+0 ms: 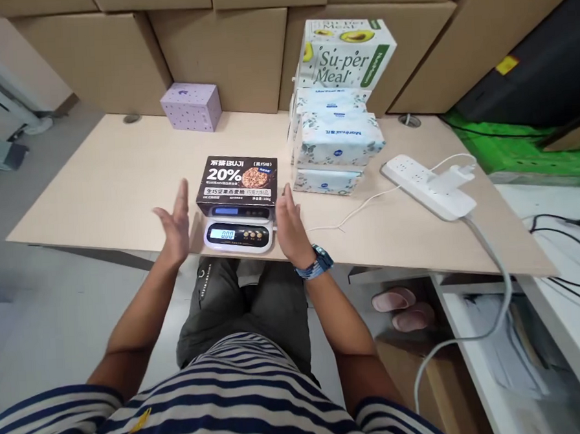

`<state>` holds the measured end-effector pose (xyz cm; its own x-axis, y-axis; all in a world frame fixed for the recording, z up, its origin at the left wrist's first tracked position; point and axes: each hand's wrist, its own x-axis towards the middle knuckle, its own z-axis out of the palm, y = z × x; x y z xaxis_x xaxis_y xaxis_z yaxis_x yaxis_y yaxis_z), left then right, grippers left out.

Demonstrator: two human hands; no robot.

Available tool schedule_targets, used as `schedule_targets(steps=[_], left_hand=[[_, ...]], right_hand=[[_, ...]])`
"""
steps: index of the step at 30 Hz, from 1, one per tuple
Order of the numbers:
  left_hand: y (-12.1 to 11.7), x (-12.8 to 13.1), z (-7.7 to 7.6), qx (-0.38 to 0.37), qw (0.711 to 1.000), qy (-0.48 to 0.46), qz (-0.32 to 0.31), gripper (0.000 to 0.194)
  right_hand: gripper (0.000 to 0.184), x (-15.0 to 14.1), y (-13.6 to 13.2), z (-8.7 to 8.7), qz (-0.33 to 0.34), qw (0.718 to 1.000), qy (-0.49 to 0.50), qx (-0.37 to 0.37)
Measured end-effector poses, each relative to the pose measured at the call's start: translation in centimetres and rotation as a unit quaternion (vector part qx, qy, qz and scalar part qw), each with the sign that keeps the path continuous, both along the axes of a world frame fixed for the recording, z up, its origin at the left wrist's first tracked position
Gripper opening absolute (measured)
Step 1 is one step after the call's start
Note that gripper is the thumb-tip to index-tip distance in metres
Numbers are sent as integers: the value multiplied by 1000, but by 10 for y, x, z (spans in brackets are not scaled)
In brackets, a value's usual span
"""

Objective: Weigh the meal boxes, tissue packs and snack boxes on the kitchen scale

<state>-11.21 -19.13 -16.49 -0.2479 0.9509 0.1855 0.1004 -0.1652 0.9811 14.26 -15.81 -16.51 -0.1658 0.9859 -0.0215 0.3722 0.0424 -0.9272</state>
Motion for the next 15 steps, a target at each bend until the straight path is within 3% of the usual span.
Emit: schedule_targets(steps=[4,8,15], left_hand=[[-5,-28,-12,2,996,-14,91,118],[-12,-34,-20,-25,998,29,49,114],[-16,-29,-22,-42,996,64,45,105]], right_hand=[[118,37,-7,-20,-68,994,24,80],[121,66,-5,-35,-119,981,-59,139],[103,69,-2,-53,-153,972,-37,174]])
